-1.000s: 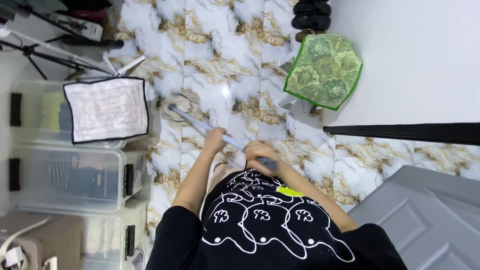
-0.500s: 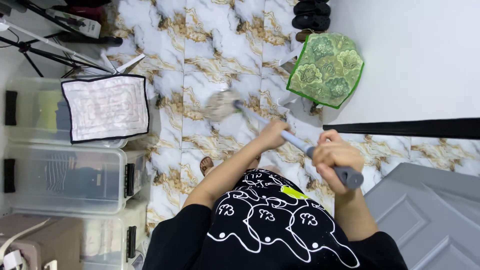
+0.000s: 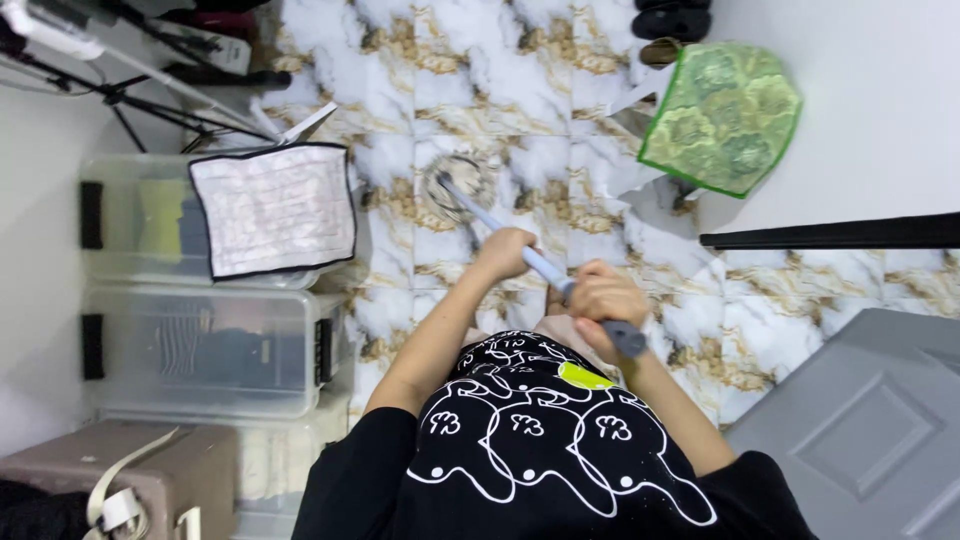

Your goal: The person mops the floor using a mop, moving between a kitchen area, a hallway, a bedroom with a bed and a fan, and a walk-in closet with clothes and shoes, passing through a doorway.

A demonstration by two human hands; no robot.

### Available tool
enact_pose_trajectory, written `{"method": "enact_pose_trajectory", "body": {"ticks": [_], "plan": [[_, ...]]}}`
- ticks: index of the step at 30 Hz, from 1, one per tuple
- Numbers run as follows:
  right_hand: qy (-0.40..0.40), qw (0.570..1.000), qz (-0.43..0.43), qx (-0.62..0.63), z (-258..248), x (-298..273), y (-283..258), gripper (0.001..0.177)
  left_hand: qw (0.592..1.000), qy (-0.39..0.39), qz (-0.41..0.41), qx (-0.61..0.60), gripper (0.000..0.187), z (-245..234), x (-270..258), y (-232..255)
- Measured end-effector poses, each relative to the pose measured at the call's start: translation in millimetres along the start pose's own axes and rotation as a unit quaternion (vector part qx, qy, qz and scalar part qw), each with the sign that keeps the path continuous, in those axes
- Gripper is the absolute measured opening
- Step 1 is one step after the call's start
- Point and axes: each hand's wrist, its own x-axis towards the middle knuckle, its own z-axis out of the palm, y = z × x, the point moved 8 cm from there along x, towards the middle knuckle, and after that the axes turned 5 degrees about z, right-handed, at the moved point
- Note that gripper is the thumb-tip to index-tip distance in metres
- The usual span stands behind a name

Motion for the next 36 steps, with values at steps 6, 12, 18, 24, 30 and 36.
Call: {"method": "enact_pose_trajectory", "body": {"ticks": [6, 12, 18, 24, 30, 36], "plan": [[-0.073, 0.995, -0.003, 0.060, 120.1, -10.9, 40.3, 0.020, 0.997, 0.049, -0.058, 0.027, 0.016, -43.5, -79.7, -114.0], [-0.127, 0.986, 0.036, 0.101, 157.7, -11.7, 17.4, 0.025, 0.992, 0.100, -0.078, 0.001, 0.006, -59.9, -156.4, -104.7], [-0.117, 0.967, 0.083, 0.211, 152.1, 4.8, -2.3, 0.035, 0.983, 0.141, -0.112, -0.018, 0.018, -58.3, -201.6, -57.6], [-0.062, 0.926, 0.172, 0.331, 155.8, 15.2, 10.1, 0.035, 0.985, 0.075, -0.152, -0.015, 0.016, -35.4, -232.8, -52.4], [-0.072, 0.960, 0.090, 0.255, 164.7, 23.6, -19.7, 0.035, 0.989, 0.106, -0.098, 0.037, 0.009, -67.0, -214.8, -55.6], [-0.174, 0.979, -0.001, 0.101, 207.3, 6.8, -19.2, 0.025, 0.975, 0.200, -0.082, 0.054, 0.009, -108.4, -204.3, -88.4]]}}
